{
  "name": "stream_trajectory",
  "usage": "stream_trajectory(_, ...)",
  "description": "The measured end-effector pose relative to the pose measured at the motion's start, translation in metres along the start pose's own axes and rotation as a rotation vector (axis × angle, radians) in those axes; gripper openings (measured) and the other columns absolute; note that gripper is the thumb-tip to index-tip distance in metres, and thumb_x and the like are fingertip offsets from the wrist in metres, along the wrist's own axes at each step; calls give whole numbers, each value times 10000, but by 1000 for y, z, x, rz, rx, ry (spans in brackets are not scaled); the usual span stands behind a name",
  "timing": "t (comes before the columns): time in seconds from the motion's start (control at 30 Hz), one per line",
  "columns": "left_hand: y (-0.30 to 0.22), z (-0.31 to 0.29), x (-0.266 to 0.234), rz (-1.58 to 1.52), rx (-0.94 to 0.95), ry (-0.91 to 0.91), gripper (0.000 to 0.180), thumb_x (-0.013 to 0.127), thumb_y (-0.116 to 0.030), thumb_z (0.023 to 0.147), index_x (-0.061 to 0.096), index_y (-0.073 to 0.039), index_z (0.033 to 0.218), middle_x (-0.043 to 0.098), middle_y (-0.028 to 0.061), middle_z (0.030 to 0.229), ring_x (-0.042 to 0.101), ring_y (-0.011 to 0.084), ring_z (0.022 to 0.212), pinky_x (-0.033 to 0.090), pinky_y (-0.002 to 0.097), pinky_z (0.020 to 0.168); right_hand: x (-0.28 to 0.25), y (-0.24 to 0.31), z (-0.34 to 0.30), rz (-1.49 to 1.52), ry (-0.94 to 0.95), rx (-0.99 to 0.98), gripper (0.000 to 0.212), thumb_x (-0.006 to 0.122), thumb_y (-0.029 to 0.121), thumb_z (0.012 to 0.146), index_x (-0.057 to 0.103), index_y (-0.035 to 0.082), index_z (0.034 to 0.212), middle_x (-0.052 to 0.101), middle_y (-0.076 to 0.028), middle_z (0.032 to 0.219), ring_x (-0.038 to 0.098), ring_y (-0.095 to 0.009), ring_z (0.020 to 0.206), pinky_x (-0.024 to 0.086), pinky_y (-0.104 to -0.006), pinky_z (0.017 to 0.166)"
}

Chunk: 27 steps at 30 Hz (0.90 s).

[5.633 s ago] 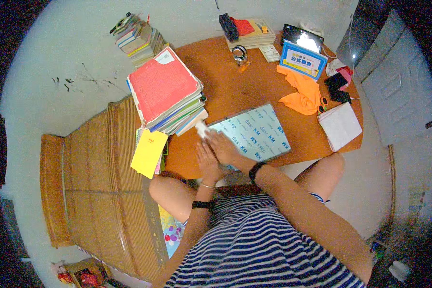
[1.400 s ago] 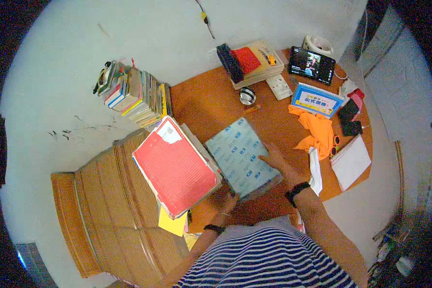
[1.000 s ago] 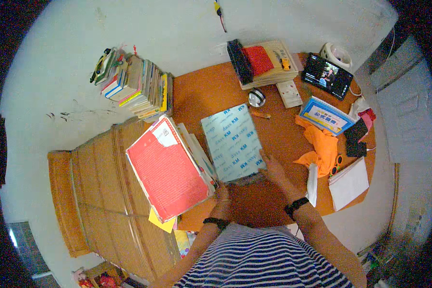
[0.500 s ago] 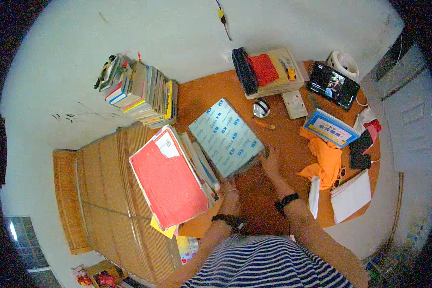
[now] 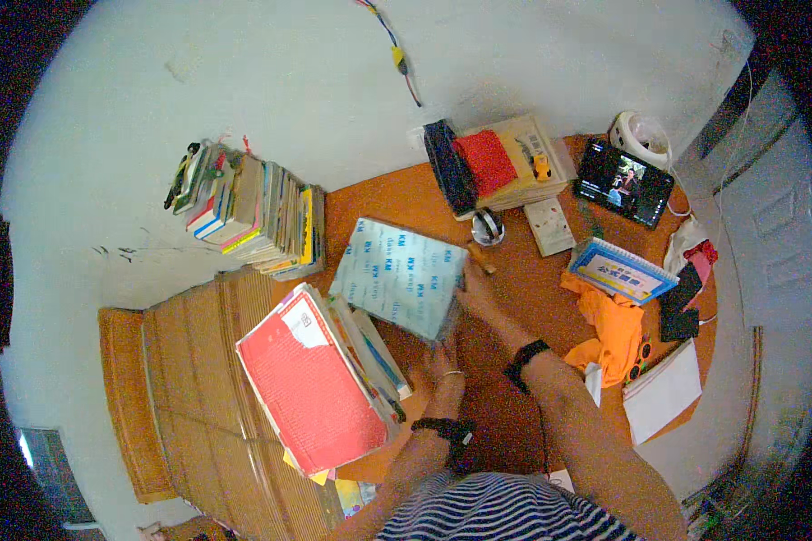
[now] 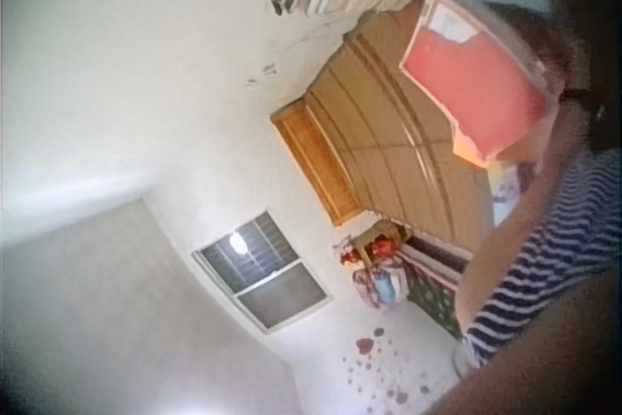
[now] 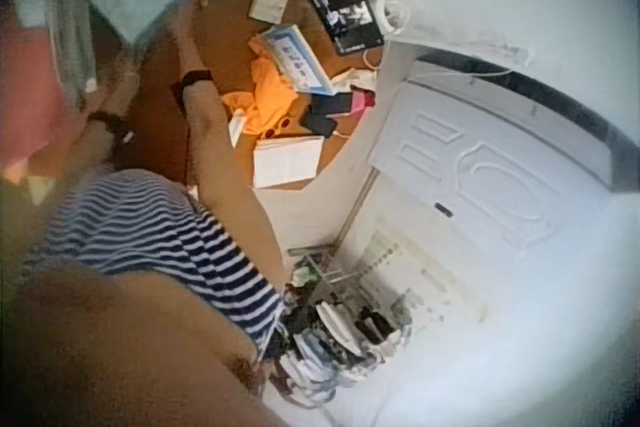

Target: Sort and stack books on a wooden desk.

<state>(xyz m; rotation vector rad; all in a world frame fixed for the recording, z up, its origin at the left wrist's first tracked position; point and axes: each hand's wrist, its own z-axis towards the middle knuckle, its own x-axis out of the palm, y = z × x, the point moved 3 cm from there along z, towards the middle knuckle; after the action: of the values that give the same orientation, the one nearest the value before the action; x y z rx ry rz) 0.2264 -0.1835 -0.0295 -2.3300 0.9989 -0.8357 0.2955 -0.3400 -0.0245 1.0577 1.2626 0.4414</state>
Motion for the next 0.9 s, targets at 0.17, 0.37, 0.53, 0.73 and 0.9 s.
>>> stream_trajectory(0.17,3,23,46,-178,-71,175,255,461,-34,899,450,39,1143,538,134,1053,568,222,896,505,333,750,22,16,35,54,116,-17,670,629,80,767,316,26,1357,245,-235,1408,283,-368,1282,267,-383,1047)
stream_trajectory(0.37,-7,73,80,372,194,343,212,486,-51,890,517,32,1082,560,91,999,549,149,889,473,276,683,26,33,57,-107,204,-14,574,626,89,772,421,60,1307,164,-191,1459,193,-348,1336,245,-398,1066)
stream_trajectory(0.53,-21,117,60,131,292,113,356,450,-27,888,433,38,1238,515,109,1163,538,168,917,463,263,687,27,85,46,-396,154,-252,593,624,206,781,405,146,1329,150,-152,1469,168,-391,1329,223,-495,1055)
stream_trajectory(0.73,-36,113,60,217,455,297,484,531,-33,859,354,51,1302,456,148,1258,486,234,1050,434,330,872,40,55,35,-669,208,-381,665,611,189,773,329,260,1372,104,-75,1495,167,-421,1320,244,-574,1020)
stream_trajectory(0.9,-23,33,76,566,520,247,551,523,-117,879,273,49,1341,347,181,1356,373,282,1231,293,387,1030,34,21,42,-607,101,-473,704,588,101,767,299,302,1377,83,-33,1503,240,-414,1297,246,-550,1040)
